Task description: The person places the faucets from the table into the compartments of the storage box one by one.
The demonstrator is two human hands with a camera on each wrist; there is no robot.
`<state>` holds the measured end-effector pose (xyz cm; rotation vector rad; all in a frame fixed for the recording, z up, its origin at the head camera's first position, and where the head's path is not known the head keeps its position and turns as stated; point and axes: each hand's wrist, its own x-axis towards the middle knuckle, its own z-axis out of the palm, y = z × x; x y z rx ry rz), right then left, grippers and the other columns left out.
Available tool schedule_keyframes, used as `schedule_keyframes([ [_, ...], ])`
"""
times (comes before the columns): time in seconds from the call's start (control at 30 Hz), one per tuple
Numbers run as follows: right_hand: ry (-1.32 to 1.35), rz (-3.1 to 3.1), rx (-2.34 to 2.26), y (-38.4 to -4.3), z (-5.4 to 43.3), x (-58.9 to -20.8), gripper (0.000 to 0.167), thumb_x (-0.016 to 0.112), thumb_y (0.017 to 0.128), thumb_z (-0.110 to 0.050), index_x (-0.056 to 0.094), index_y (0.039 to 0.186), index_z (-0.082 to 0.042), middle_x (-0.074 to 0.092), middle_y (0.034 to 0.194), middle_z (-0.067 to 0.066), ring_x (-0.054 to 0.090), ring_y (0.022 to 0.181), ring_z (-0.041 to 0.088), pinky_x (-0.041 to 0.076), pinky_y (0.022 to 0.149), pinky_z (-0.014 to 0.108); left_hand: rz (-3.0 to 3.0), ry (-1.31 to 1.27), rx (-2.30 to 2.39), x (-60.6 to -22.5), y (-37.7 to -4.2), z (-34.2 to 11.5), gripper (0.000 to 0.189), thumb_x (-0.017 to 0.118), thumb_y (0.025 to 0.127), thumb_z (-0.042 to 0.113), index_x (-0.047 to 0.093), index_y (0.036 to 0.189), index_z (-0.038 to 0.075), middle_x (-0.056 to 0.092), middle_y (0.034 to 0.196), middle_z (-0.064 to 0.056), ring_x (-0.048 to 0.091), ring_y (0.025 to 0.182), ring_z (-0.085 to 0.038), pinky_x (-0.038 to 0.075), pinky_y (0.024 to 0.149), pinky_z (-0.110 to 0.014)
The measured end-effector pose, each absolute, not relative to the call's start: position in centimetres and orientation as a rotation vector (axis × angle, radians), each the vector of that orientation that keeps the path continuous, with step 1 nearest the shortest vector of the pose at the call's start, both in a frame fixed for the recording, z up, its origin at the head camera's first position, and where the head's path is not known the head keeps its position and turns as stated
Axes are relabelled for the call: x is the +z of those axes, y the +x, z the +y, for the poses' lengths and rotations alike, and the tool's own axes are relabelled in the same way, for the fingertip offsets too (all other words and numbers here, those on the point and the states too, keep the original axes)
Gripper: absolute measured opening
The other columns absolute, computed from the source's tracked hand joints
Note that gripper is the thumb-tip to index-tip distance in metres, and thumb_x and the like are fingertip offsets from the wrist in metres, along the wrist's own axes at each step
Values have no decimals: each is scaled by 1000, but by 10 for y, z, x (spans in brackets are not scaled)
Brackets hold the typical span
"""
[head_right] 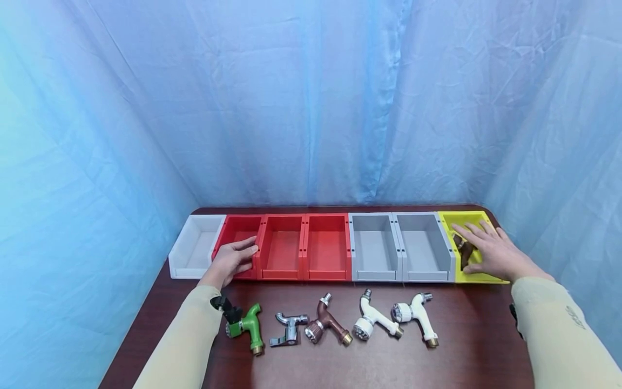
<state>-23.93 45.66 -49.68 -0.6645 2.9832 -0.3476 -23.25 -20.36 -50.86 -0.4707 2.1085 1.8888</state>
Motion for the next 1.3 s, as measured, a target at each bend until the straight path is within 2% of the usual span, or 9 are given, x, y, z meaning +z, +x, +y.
schedule_keyframes([
  [0.37,-744,3065,-297,-233,460,-498,113,87,79,-39,17,166,-24,30,159,33,3,153,52,-15,121,62,2116,-465,1879,-508,-234,-204,58,75,94,31,56,149,27,49,150,-12,59,128,-36,56,97,-43],
  [0.6,-786,3087,-330,-229,454,-493,109,88,78,-39,23,164,-22,30,161,29,7,153,51,-13,122,63,2107,-466,1886,-508,-232,-204,57,75,95,31,57,148,27,48,151,-12,58,128,-36,55,98,-43],
  [0.8,-836,3097,-340,-223,446,-489,110,88,78,-39,23,164,-21,27,164,25,3,155,47,-10,121,65,2108,-467,1885,-508,-232,-204,56,74,95,30,57,148,27,48,152,-12,58,129,-36,55,98,-42],
  [0.97,-862,3098,-349,-220,442,-488,110,89,77,-41,25,164,-21,22,168,19,0,156,43,-15,122,60,2101,-475,1886,-508,-232,-204,55,74,95,30,58,147,27,48,151,-12,59,128,-35,56,97,-42],
  [1.13,-937,3111,-362,-218,437,-489,111,91,73,-41,29,163,-20,19,170,12,2,157,40,-9,124,60,2100,-475,1887,-508,-232,-204,55,74,95,30,57,148,27,48,152,-12,58,129,-36,56,97,-42],
  [1.3,-1000,3103,-377,-212,430,-489,111,92,73,-39,29,163,-19,15,171,9,-2,158,35,-12,125,53,2099,-479,1888,-509,-233,-204,55,74,95,31,57,148,27,47,153,-12,57,130,-36,55,97,-42],
])
